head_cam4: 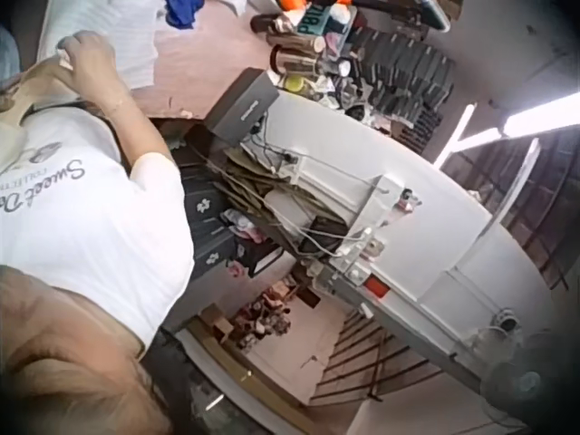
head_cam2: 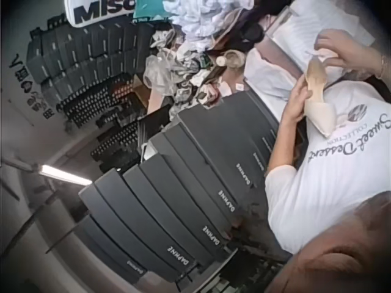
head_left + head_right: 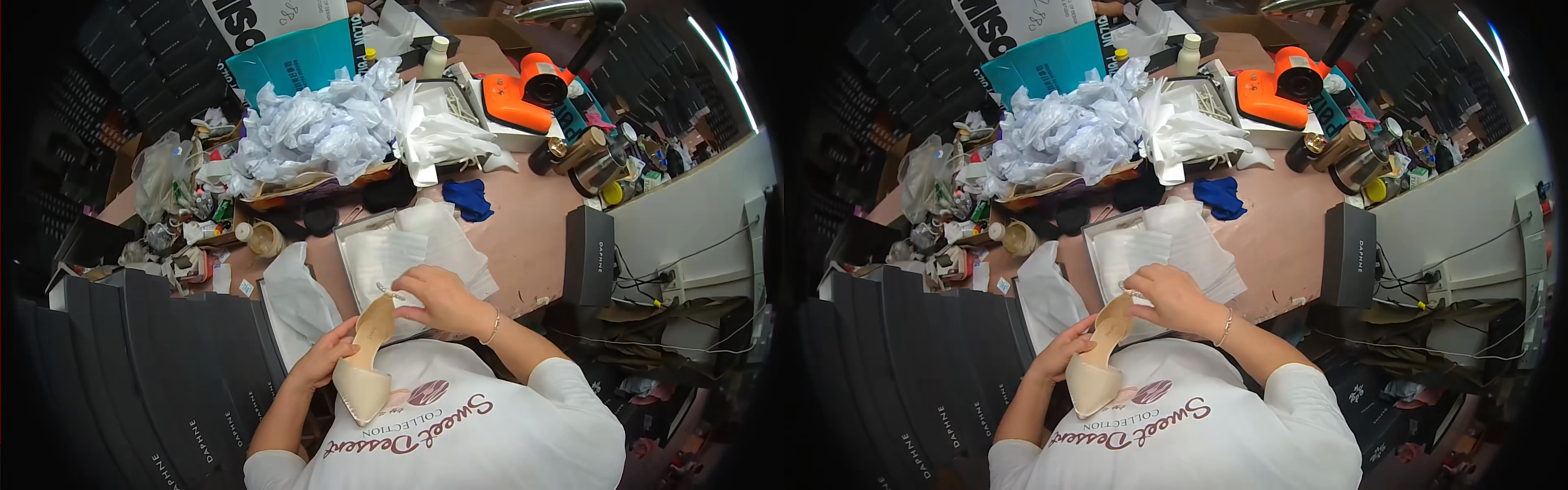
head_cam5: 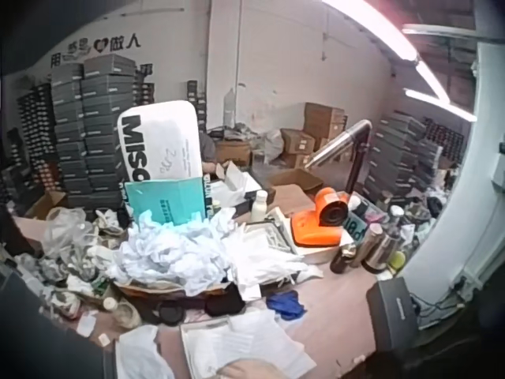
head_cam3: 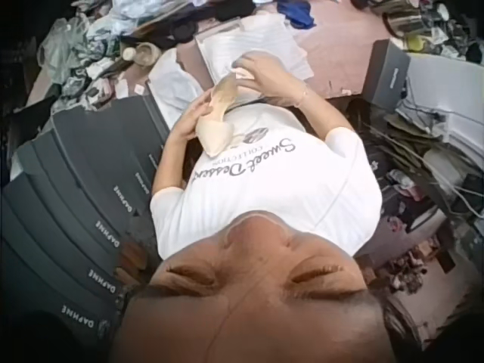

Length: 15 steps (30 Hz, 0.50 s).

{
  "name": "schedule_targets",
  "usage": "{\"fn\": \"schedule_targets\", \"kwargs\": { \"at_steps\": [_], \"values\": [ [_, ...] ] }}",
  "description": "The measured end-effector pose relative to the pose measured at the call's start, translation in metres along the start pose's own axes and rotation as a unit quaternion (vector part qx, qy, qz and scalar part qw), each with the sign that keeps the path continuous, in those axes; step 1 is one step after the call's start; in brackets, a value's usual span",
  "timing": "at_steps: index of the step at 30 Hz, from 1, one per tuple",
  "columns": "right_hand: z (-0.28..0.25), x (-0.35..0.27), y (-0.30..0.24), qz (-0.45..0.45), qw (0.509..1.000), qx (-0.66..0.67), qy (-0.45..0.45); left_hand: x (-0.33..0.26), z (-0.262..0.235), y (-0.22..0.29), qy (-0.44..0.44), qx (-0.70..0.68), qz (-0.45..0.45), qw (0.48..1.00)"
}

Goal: Inspecting, cleaning, and packing high-heeled shoes into boxes.

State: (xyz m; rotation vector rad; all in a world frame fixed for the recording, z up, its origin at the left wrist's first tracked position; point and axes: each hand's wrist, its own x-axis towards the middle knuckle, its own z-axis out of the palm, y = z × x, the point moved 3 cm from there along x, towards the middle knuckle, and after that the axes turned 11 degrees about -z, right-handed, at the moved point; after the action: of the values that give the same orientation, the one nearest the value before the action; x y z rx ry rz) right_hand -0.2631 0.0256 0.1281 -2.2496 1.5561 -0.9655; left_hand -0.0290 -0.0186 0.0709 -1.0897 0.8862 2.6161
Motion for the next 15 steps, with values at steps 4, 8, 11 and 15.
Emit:
{"fn": "schedule_targets", "kwargs": {
  "at_steps": [4, 8, 11, 15],
  "values": [
    [0.034, 0.005, 0.009, -0.055, 0.986, 0.015, -0.156, 0.008, 0.006, 0.021, -0.001, 0.086, -0.022, 0.996],
    [0.066, -0.026, 0.038, -0.004, 0.957, 0.279, -0.083, 0.025, 0.023, 0.008, -0.062, -0.067, 0.001, 0.996],
    [0.074, -0.035, 0.036, 0.104, 0.929, 0.277, -0.223, 0.05, 0.038, -0.057, 0.11, -0.097, 0.108, 0.983],
    [0.088, -0.083, 0.026, 0.255, 0.777, 0.523, -0.24, 0.059, 0.067, -0.06, 0.16, -0.001, 0.121, 0.98]
  ]
}}
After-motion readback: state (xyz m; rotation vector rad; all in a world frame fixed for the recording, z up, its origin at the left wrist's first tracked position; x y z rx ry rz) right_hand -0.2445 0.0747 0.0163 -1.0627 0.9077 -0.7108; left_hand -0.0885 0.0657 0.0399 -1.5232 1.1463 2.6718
